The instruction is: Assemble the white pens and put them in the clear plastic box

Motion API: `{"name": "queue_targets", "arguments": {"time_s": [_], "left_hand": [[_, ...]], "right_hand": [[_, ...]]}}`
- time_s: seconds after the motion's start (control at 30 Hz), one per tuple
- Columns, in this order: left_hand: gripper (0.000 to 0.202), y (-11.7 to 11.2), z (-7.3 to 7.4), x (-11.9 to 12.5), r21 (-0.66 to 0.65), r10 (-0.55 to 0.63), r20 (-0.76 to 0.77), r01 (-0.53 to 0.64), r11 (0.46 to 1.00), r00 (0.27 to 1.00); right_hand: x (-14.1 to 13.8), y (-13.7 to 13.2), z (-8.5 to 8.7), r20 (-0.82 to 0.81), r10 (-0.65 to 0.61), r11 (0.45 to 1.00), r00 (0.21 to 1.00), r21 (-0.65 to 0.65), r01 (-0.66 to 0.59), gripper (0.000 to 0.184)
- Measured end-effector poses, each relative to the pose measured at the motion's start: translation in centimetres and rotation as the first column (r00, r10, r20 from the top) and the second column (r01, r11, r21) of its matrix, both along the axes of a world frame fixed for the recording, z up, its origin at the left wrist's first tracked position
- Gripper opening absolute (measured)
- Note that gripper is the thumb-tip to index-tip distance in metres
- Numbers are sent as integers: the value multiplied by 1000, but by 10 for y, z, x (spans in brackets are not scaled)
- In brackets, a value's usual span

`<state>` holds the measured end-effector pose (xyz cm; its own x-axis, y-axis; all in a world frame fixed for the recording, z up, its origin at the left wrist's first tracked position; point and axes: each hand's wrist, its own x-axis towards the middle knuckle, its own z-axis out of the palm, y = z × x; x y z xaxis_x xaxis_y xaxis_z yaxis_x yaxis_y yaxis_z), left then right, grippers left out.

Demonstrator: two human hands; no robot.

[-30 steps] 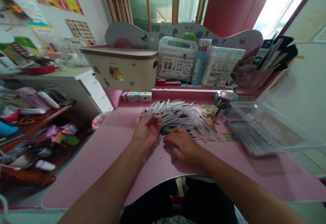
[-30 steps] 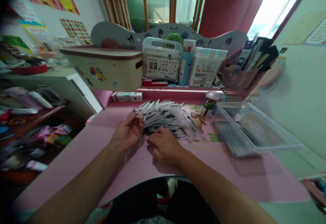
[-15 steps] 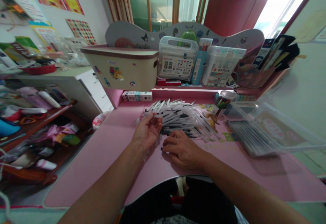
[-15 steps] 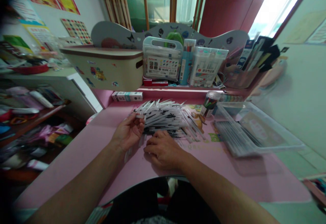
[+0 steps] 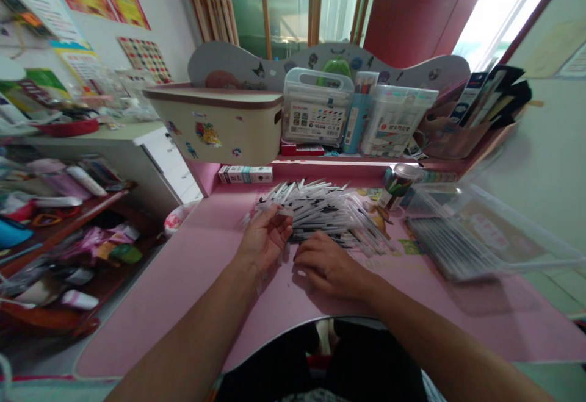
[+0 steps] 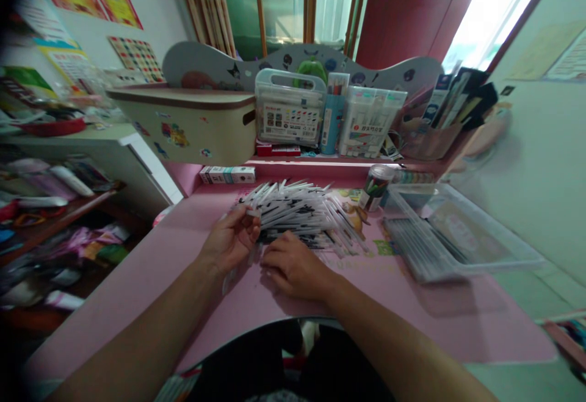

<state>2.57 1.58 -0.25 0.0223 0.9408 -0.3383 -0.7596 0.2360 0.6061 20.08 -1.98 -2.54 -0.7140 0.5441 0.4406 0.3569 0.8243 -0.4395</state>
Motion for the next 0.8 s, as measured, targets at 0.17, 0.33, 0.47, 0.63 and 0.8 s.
{"name": "queue_targets", "arguments": {"time_s": [0.17,0.33,0.47,0.63,0.8], "left_hand": [[8,-6,-2,4,74,-92,-123,101,992,988],[3,-9,-6,8,119,-170,-138,187,975,976],[2,-10,-7,11,124,-168,-156,188,974,973],[5,-12,-5,14,109,-150,-166,169,980,975],[4,-13,-4,15,103,-159,-164,177,979,974]], "right_hand": [[13,14,-3,-262,-346,915,901,-309,261,12],[19,16,1,-418,-489,799,766,-567,201,6],[18,15,5,-453,-477,784,753,-606,132,6],[17,15,3,-461,-473,789,751,-600,129,5],[18,15,2,-465,-476,793,747,-594,136,6]]}}
